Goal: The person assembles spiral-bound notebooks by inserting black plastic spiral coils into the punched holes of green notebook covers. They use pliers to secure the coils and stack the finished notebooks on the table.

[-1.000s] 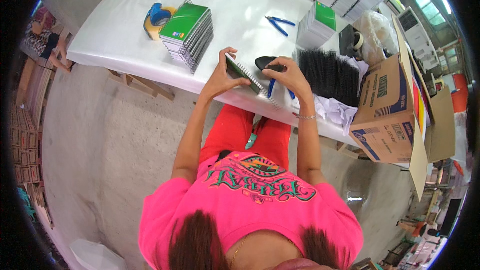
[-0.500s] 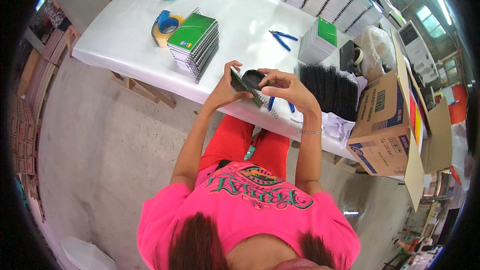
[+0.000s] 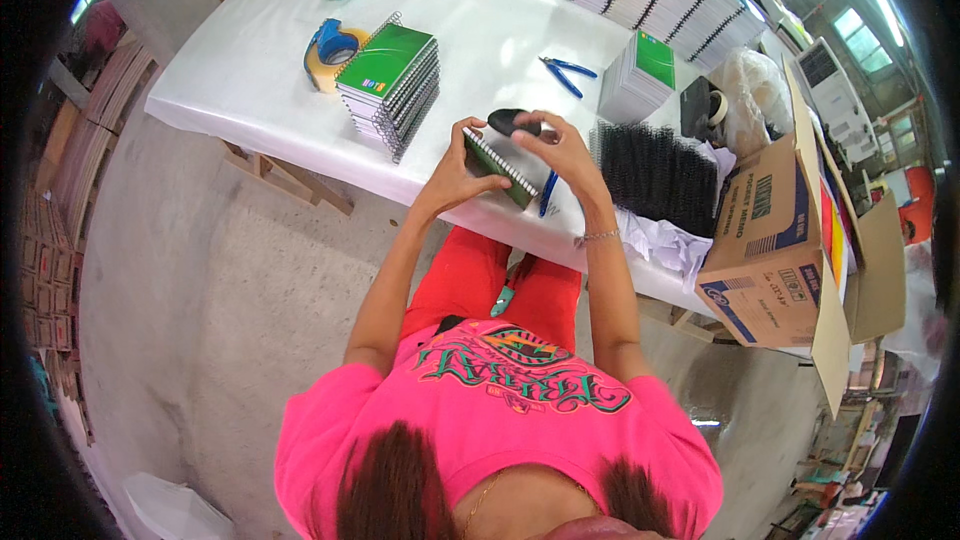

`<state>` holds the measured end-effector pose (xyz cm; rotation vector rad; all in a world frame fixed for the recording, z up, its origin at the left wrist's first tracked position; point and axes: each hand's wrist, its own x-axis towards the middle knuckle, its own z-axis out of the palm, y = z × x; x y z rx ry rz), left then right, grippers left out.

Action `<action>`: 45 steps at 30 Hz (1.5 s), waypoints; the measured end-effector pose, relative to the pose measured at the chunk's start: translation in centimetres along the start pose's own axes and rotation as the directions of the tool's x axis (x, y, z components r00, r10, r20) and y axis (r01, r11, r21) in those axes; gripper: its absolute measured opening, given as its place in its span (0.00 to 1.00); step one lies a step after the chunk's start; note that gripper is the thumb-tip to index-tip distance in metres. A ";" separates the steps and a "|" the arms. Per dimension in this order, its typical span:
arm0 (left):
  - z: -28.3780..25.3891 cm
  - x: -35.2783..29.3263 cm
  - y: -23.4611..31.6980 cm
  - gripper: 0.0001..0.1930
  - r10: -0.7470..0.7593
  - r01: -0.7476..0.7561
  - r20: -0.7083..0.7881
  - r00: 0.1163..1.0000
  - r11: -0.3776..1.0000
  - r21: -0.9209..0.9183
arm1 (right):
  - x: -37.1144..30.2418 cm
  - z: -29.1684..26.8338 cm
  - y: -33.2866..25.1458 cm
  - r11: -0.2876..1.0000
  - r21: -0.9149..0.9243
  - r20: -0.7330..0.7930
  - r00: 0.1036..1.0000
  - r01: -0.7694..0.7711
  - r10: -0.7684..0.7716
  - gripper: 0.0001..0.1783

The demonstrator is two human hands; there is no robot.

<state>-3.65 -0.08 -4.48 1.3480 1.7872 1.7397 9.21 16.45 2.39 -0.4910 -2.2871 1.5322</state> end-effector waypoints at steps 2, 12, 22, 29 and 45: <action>0.8 -0.2 -0.2 0.46 -0.051 0.047 -0.123 0.991 0.998 -0.038 | 0.1 0.3 1.6 0.998 0.062 -0.188 0.982 0.007 0.005 0.27; 3.4 -1.6 -0.1 0.31 -0.099 0.062 -0.364 0.926 0.992 -0.113 | -7.1 1.3 2.5 0.999 -0.040 -0.474 0.881 -0.012 -0.008 0.25; 1.7 -1.7 2.5 0.13 -0.014 0.032 -0.363 0.932 0.999 0.044 | -9.4 4.9 4.4 0.801 -0.535 -0.553 0.828 -0.269 -0.092 0.45; 0.0 -2.1 3.8 0.09 0.080 -0.015 -0.273 0.959 0.973 0.232 | -9.9 5.5 5.6 0.740 -0.610 -0.535 0.837 -0.285 -0.119 0.43; -0.5 -1.9 4.1 0.10 0.129 -0.056 -0.257 0.958 0.960 0.273 | -11.4 2.5 1.9 0.942 0.315 -0.466 0.847 -0.111 0.256 0.30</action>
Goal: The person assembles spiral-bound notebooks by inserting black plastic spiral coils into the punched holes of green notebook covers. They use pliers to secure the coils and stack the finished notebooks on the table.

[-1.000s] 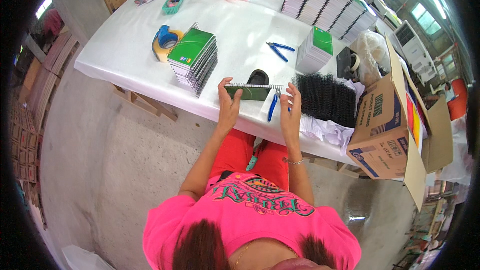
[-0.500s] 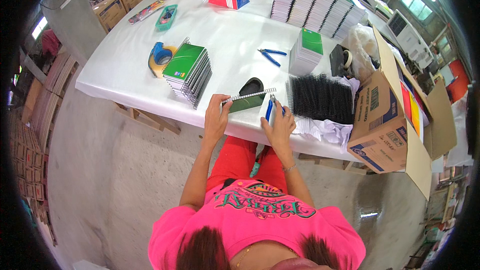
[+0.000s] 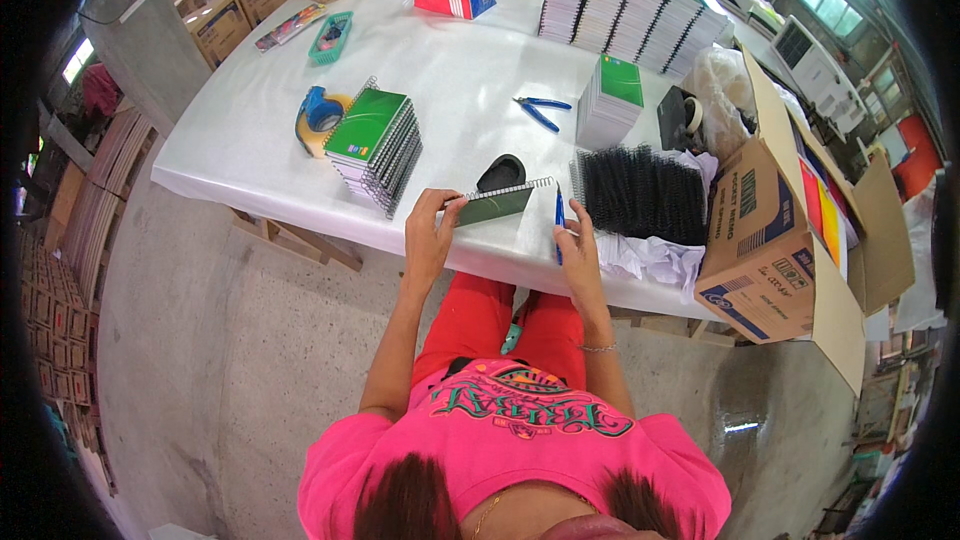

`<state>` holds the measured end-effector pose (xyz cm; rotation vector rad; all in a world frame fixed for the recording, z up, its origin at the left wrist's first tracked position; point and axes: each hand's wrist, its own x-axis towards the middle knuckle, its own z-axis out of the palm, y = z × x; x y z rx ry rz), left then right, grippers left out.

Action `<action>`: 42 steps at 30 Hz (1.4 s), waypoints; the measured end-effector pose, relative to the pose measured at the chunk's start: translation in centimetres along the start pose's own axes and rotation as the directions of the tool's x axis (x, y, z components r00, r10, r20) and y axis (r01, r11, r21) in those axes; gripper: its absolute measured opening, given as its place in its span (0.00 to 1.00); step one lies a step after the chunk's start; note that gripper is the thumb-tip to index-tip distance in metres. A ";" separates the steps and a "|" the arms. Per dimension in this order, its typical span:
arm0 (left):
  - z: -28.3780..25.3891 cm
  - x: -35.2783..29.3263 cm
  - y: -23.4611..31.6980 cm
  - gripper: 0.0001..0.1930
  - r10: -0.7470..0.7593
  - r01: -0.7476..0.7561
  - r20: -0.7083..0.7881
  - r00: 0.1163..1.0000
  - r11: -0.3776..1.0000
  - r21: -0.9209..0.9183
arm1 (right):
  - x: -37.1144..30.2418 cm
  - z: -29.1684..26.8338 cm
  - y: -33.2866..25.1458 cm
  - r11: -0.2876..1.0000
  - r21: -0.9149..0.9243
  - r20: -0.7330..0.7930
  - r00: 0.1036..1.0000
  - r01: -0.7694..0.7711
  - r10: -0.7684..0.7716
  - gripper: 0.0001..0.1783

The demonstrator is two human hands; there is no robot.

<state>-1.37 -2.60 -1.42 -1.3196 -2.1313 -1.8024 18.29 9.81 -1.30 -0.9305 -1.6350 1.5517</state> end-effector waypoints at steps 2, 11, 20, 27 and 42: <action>0.1 0.0 0.1 0.10 -0.061 0.061 0.000 0.998 0.997 -0.046 | -0.2 -0.9 -0.5 0.899 0.373 0.172 0.969 -0.229 0.176 0.31; 0.6 0.0 0.2 0.10 -0.140 0.134 -0.028 0.990 0.978 -0.161 | -0.9 -0.1 -2.3 0.288 0.777 0.552 0.826 -0.559 0.113 0.31; 0.8 0.1 -0.4 0.10 -0.281 0.276 0.015 0.960 0.928 -0.250 | -2.2 4.4 -1.8 0.990 -0.003 0.379 0.916 0.144 -0.132 0.33; 0.6 -0.1 0.0 0.11 -0.322 0.318 0.057 0.945 0.864 -0.390 | -2.8 7.5 -2.2 0.825 -0.362 0.367 0.880 0.433 -0.301 0.36; 0.3 -0.1 -0.5 0.13 -0.303 0.314 0.098 0.948 0.841 -0.441 | -3.1 8.9 -1.8 0.570 -0.654 0.296 0.861 0.498 -0.413 0.38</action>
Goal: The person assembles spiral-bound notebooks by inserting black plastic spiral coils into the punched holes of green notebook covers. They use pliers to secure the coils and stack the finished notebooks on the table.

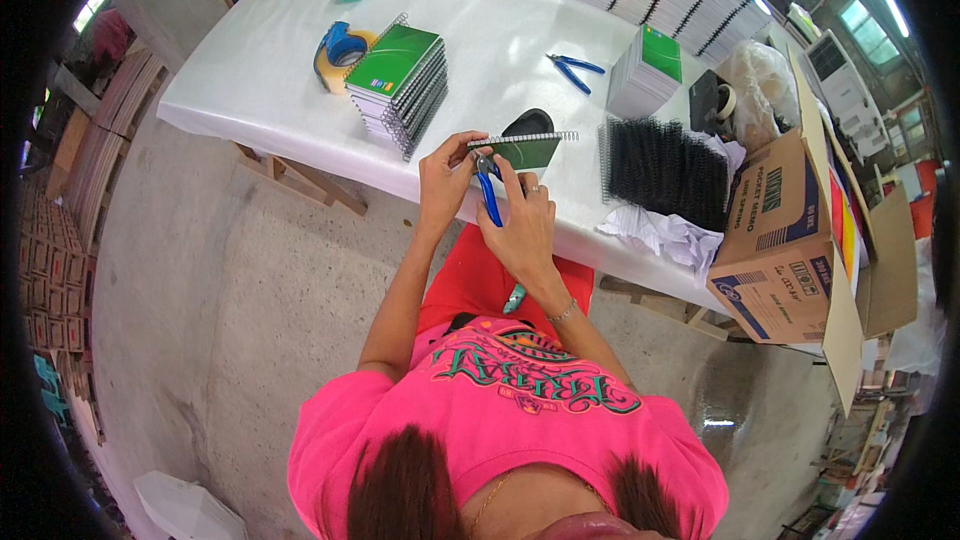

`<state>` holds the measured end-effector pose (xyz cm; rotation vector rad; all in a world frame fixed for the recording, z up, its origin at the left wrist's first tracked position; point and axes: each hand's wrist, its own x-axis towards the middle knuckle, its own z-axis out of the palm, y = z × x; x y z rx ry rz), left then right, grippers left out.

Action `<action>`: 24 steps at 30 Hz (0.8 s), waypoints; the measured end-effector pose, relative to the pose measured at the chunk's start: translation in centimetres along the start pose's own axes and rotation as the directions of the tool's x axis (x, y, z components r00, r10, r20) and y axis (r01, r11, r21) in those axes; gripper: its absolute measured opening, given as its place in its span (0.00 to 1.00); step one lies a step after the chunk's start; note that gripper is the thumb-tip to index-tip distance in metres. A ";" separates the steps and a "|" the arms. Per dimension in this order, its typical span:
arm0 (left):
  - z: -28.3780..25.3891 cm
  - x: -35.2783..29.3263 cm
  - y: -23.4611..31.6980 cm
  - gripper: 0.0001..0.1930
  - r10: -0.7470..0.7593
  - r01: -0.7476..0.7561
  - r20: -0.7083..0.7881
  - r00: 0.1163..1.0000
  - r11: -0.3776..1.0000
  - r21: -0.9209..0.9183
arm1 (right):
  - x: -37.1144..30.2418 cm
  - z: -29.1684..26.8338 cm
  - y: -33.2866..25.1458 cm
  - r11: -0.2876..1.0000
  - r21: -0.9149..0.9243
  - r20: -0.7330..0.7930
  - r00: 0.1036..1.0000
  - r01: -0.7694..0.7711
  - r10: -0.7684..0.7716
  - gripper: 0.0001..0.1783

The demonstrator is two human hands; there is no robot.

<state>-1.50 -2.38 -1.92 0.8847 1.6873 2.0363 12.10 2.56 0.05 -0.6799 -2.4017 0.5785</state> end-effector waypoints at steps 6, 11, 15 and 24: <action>0.0 -0.3 -0.1 0.13 0.033 -0.032 -0.028 0.999 0.998 0.051 | 0.3 0.4 0.1 0.998 0.054 -0.030 0.999 0.019 -0.017 0.36; 0.3 -0.3 -0.5 0.14 0.103 -0.095 -0.098 0.990 0.992 0.086 | 0.2 0.5 0.2 0.994 0.111 -0.018 1.000 0.015 -0.013 0.34; 0.3 -0.5 -0.2 0.14 0.125 -0.109 -0.105 0.987 0.983 0.146 | 0.0 0.2 -0.3 0.992 0.122 0.017 0.999 -0.038 0.036 0.34; 0.2 -0.7 -0.5 0.16 0.158 -0.139 -0.096 0.983 0.974 0.178 | -0.3 0.4 -0.1 0.975 0.217 -0.001 0.999 -0.045 0.046 0.32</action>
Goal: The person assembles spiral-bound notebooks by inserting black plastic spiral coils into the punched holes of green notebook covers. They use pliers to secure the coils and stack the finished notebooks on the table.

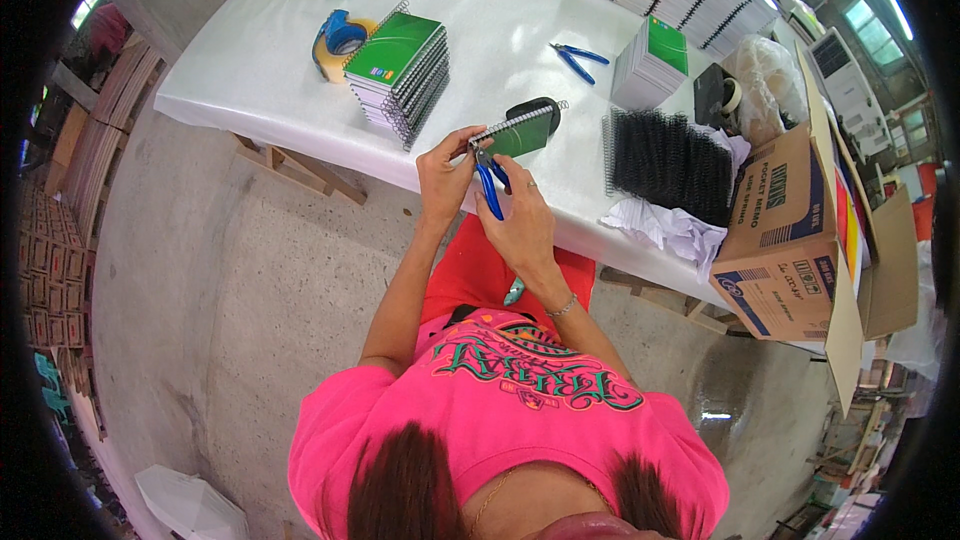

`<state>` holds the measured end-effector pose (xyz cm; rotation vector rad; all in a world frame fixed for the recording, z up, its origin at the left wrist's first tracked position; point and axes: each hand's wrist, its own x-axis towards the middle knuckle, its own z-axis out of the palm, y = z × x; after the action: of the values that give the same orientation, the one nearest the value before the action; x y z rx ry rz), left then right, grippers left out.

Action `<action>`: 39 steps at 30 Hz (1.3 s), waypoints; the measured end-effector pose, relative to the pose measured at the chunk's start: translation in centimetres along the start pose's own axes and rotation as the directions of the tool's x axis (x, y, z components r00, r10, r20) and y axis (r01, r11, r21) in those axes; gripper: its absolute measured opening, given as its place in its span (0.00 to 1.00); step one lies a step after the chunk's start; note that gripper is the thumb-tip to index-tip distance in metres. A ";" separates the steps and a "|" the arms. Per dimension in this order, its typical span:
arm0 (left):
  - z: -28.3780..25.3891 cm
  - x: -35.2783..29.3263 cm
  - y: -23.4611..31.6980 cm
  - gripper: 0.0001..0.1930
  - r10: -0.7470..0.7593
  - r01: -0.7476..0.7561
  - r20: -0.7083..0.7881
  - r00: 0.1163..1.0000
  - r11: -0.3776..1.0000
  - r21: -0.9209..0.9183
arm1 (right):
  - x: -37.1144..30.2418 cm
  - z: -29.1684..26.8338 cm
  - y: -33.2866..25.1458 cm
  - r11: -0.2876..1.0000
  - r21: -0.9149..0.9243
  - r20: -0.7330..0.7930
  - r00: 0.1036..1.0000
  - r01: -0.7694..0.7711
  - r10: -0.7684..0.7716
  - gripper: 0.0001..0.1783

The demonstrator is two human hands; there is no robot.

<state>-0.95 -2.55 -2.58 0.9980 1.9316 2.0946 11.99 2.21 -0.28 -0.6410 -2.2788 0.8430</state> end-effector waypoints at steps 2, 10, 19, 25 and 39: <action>0.0 0.0 0.0 0.16 0.002 -0.002 0.000 1.000 1.000 0.011 | 0.1 -0.2 0.1 0.999 -0.009 -0.006 0.999 0.038 -0.038 0.31; 0.5 -0.6 0.4 0.14 -0.013 0.010 -0.036 0.999 0.995 -0.098 | 2.3 -3.2 1.5 0.285 0.641 0.698 0.695 -0.713 0.171 0.19; 0.9 -0.3 0.7 0.14 -0.005 -0.001 -0.075 0.997 0.996 -0.091 | 1.4 -2.1 1.7 0.412 0.678 0.604 0.781 -0.609 0.158 0.24; -1.8 0.6 5.4 0.15 -0.101 0.086 -0.228 0.968 0.993 -0.075 | 1.9 -1.3 4.2 0.953 0.250 -0.028 0.982 -0.173 0.185 0.31; -12.7 17.4 9.0 0.18 0.094 -0.095 -0.095 0.991 0.995 -0.003 | 4.3 1.5 9.2 0.876 -0.416 -0.364 0.928 -0.243 0.085 0.36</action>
<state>-18.18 -6.10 12.74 1.0264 1.9542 2.2371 10.01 10.56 -6.00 -1.1148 -2.1261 0.2275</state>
